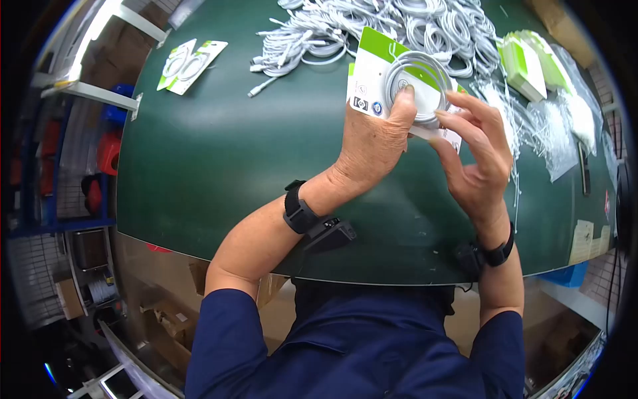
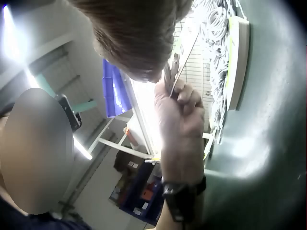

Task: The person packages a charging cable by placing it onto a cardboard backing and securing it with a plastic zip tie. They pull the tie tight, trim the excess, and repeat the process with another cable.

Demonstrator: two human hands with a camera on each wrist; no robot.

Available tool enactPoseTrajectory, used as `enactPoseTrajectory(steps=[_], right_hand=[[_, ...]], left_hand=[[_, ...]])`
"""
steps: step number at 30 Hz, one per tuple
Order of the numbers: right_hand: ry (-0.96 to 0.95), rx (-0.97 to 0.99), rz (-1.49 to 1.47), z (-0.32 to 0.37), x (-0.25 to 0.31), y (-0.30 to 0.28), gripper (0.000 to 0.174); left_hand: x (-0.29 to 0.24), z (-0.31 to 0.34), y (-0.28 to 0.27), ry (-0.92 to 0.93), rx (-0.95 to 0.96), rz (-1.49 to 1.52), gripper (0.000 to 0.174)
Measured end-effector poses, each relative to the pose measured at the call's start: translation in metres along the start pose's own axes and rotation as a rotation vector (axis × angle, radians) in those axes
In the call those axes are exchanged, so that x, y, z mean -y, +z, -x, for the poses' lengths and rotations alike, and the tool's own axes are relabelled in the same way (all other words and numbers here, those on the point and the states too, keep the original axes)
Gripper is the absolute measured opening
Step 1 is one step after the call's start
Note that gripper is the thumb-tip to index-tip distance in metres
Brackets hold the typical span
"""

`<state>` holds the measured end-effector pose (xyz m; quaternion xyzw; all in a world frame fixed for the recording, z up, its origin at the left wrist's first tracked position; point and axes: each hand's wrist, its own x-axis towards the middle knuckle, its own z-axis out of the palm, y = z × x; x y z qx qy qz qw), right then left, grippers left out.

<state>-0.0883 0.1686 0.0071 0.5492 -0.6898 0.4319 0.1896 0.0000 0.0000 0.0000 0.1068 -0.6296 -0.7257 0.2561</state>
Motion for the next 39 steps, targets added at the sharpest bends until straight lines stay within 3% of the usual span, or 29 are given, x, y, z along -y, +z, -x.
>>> enactPoseTrajectory(steps=[2, 5, 7, 9, 12, 16, 19, 24, 28, 31, 33, 35, 39], right_hand=[[0.010, -0.123, -0.055, 0.007, 0.006, 0.004, 0.039], [0.467, 0.149, -0.477, 0.001, 0.050, -0.007, 0.046], [0.841, 0.347, -0.875, 0.000, 0.070, 0.005, 0.054], [0.955, 0.452, -1.066, 0.007, 0.074, 0.024, 0.059], [0.834, 0.477, -1.033, 0.005, 0.087, 0.040, 0.057], [0.792, 0.463, -0.894, 0.004, 0.090, 0.052, 0.050], [0.884, 0.397, -0.975, 0.002, 0.084, 0.056, 0.047], [0.949, 0.330, -0.993, -0.005, 0.084, 0.053, 0.047], [0.810, 0.347, -0.787, 0.000, 0.082, 0.055, 0.044], [0.631, 0.313, -0.668, 0.001, 0.081, 0.055, 0.043], [0.511, 0.227, -0.699, 0.008, 0.081, 0.066, 0.043], [0.534, 0.227, -0.689, 0.009, 0.082, 0.067, 0.043], [0.544, 0.223, -0.681, 0.015, 0.080, 0.071, 0.043]], left_hand=[[0.003, -0.014, -0.005, 0.036, 0.023, -0.044, 0.026], [-0.027, -0.035, -0.003, 0.300, -0.160, -0.181, 0.029], [-0.016, -0.056, -0.014, 0.570, -0.268, -0.519, 0.041], [-0.013, -0.064, -0.015, 0.665, -0.343, -0.576, 0.045], [-0.020, -0.066, -0.008, 0.771, -0.433, -0.605, 0.046], [-0.035, -0.066, -0.018, 1.313, -0.520, -1.135, 0.033], [-0.033, -0.067, -0.015, 1.184, -0.272, -0.709, 0.025], [-0.030, -0.063, -0.018, 1.172, -0.111, -0.868, 0.024], [-0.019, -0.061, -0.024, 1.163, -0.084, -0.939, 0.029], [-0.015, -0.061, -0.024, 0.947, -0.181, -0.763, 0.018], [-0.022, -0.062, -0.019, 0.570, -0.252, -0.245, 0.011], [-0.034, -0.065, -0.011, 0.183, -0.297, 0.268, 0.016], [-0.020, -0.070, -0.026, -0.165, -0.262, 0.748, 0.015]])
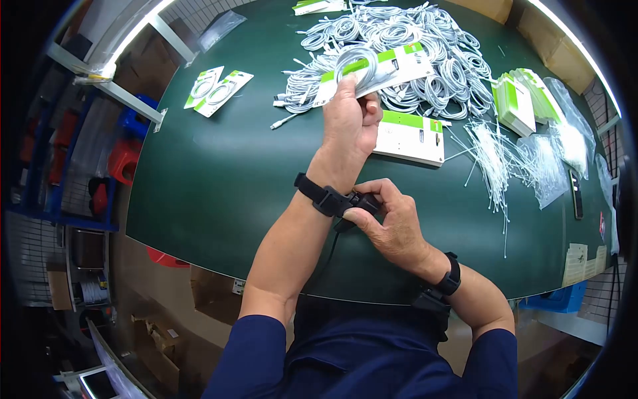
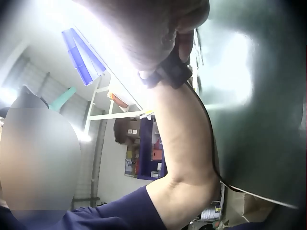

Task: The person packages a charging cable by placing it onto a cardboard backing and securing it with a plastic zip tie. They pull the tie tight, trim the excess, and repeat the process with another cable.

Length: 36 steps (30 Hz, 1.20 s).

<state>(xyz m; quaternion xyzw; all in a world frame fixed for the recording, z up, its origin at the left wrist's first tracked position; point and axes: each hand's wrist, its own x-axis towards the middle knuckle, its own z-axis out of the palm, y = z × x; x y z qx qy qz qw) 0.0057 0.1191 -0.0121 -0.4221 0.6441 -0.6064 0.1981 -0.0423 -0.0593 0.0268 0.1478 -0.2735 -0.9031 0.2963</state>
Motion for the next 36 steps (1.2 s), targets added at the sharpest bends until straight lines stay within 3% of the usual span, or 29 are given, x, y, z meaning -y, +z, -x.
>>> enactPoseTrajectory(steps=[3, 6, 7, 9, 12, 14, 17, 19, 21, 24, 26, 29, 31, 34, 36], right_hand=[[-0.034, -0.019, -0.031, 0.000, -0.004, 0.000, 0.042], [-0.020, -0.018, -0.082, -0.002, 0.001, -0.004, 0.041], [0.060, -0.022, -0.141, -0.004, 0.006, -0.007, 0.040], [0.218, -0.029, -0.258, -0.007, 0.015, -0.012, 0.039], [0.181, 0.009, -0.115, -0.002, 0.007, -0.011, 0.037], [0.091, 0.014, -0.009, -0.001, 0.012, -0.009, 0.039], [-0.041, -0.016, 0.021, 0.002, -0.009, -0.003, 0.040], [-0.066, -0.015, -0.043, -0.001, -0.013, -0.002, 0.042], [-0.053, -0.003, -0.038, -0.003, -0.007, -0.005, 0.043], [-0.098, -0.007, 0.024, -0.006, -0.003, -0.004, 0.043], [-0.107, -0.008, 0.080, -0.006, 0.001, -0.006, 0.043], [-0.098, 0.006, 0.164, -0.007, 0.016, -0.012, 0.042], [-0.130, 0.003, 0.234, -0.008, 0.016, -0.013, 0.042], [-0.088, 0.001, 0.163, -0.007, 0.011, -0.008, 0.043], [-0.059, 0.017, 0.152, -0.009, 0.012, -0.010, 0.043]], left_hand=[[-0.002, 0.001, -0.001, -0.118, -0.036, 0.113, 0.014], [-0.003, 0.009, 0.007, 0.106, 0.023, -0.148, 0.020], [-0.002, 0.014, 0.014, 0.214, -0.041, -0.274, 0.017], [-0.007, 0.010, 0.002, 1.242, 0.076, -1.209, 0.013], [0.005, 0.013, -0.003, 1.365, 0.237, -1.305, 0.014], [0.006, 0.016, -0.006, 1.255, 0.341, -1.273, 0.016], [0.006, 0.009, -0.018, 1.582, 0.237, -1.570, 0.020], [0.002, 0.015, -0.008, 1.294, 0.151, -1.338, 0.025], [0.000, 0.026, 0.003, 0.498, 0.089, -0.695, 0.031], [0.003, 0.022, -0.008, 0.694, 0.185, -1.043, 0.042], [0.012, 0.017, -0.005, 0.861, 0.140, -1.007, 0.024], [0.014, 0.007, -0.014, 1.286, 0.142, -1.354, 0.019], [0.011, 0.009, -0.011, 1.285, 0.158, -1.377, 0.020], [0.008, 0.018, 0.001, 0.878, 0.166, -0.981, 0.022], [0.004, 0.020, 0.006, 0.795, 0.185, -0.872, 0.021]])
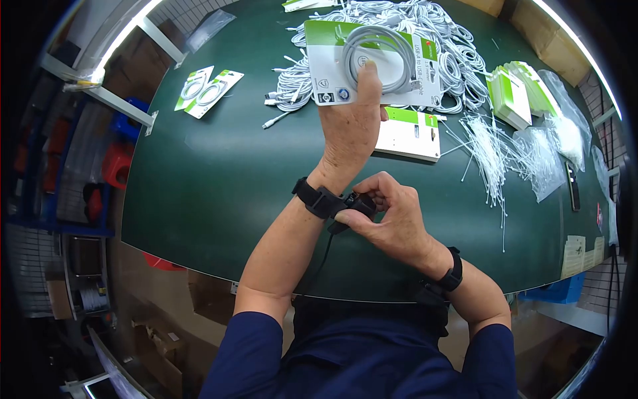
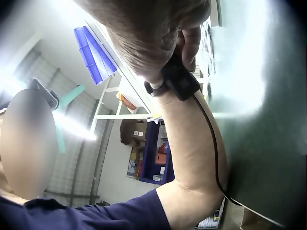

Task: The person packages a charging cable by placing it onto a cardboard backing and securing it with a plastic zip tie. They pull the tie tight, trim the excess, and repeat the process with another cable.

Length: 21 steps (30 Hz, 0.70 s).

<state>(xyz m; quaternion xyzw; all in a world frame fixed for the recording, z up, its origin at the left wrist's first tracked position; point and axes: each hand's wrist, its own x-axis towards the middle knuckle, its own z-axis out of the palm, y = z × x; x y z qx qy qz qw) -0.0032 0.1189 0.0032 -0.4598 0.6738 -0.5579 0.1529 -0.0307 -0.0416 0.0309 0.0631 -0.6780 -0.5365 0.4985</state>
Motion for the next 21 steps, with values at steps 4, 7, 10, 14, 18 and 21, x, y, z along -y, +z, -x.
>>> enactPoseTrajectory(steps=[4, 7, 10, 14, 18, 21], right_hand=[[-0.003, 0.028, -0.036, 0.000, -0.005, -0.001, 0.045], [-0.023, 0.058, -0.157, 0.001, -0.007, -0.007, 0.047], [-0.040, 0.071, -0.232, 0.000, -0.012, -0.020, 0.046], [-0.015, -0.068, -0.197, -0.007, -0.008, -0.050, 0.027], [-0.096, -0.303, -0.060, -0.013, -0.011, -0.070, 0.014], [-0.384, -0.431, 0.225, -0.019, -0.019, -0.095, 0.011]], left_hand=[[0.005, 0.000, -0.001, 0.211, 0.041, -0.220, 0.021], [0.004, -0.002, -0.004, 0.438, 0.076, -0.462, 0.020], [-0.007, 0.002, 0.003, -0.033, 0.032, 0.067, 0.019], [0.000, 0.003, -0.001, -0.083, 0.026, 0.086, 0.020], [0.005, 0.017, -0.006, -0.028, 0.074, -0.123, 0.019], [0.010, 0.028, -0.014, 0.457, 0.095, -0.546, 0.039]])
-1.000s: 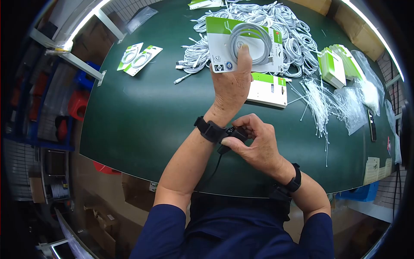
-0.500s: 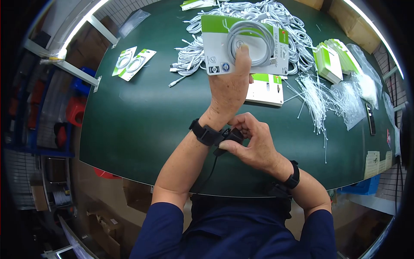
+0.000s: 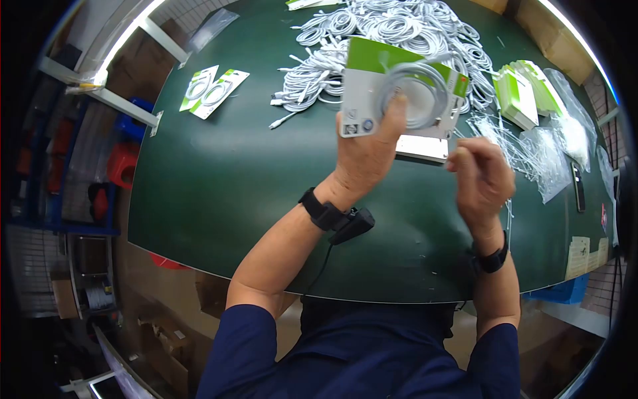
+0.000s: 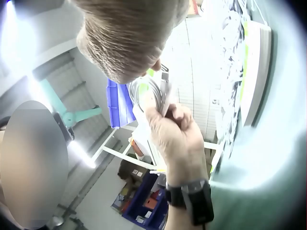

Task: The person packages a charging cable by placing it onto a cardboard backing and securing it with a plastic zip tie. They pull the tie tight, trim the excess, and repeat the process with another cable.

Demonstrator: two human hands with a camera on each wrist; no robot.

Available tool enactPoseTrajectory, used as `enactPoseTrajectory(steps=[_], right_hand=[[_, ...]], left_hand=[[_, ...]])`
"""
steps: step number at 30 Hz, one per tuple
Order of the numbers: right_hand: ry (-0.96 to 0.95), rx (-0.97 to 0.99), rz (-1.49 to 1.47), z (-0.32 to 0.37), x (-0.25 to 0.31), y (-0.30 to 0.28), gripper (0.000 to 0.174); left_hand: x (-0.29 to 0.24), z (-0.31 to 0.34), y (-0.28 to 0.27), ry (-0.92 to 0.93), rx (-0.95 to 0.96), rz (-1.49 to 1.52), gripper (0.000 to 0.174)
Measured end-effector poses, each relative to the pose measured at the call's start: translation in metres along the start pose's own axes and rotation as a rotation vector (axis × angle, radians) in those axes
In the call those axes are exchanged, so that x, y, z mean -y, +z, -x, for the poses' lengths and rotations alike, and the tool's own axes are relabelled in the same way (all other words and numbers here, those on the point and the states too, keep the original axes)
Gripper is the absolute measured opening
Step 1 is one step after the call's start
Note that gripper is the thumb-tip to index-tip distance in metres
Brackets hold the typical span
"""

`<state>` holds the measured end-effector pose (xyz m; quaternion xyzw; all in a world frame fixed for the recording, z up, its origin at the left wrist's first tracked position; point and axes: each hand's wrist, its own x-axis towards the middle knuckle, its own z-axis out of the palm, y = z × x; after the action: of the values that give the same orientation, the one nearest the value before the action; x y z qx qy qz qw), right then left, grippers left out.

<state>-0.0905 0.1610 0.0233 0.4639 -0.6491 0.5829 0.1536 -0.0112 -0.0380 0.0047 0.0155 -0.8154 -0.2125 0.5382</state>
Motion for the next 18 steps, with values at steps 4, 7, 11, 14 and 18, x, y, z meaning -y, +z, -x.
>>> enactPoseTrajectory(steps=[4, 7, 11, 14, 18], right_hand=[[-0.055, -0.229, -0.083, -0.002, -0.012, -0.015, 0.012], [0.105, -0.280, -0.096, 0.000, -0.022, -0.022, 0.014], [0.191, -0.282, -0.118, 0.004, -0.033, -0.025, 0.011], [0.068, -0.270, -0.003, 0.001, -0.033, -0.020, 0.010], [-0.180, -0.129, 0.162, -0.004, -0.022, -0.015, 0.023]], left_hand=[[-0.002, 0.009, -0.007, 0.264, 0.016, -0.108, 0.052], [0.000, 0.007, -0.004, 0.278, 0.011, 0.094, 0.050], [-0.007, 0.004, 0.008, 0.136, -0.009, 0.316, 0.037], [-0.030, 0.009, 0.003, -0.554, 0.069, 0.743, 0.018], [-0.035, 0.005, 0.006, -0.969, 0.083, 0.965, 0.012]])
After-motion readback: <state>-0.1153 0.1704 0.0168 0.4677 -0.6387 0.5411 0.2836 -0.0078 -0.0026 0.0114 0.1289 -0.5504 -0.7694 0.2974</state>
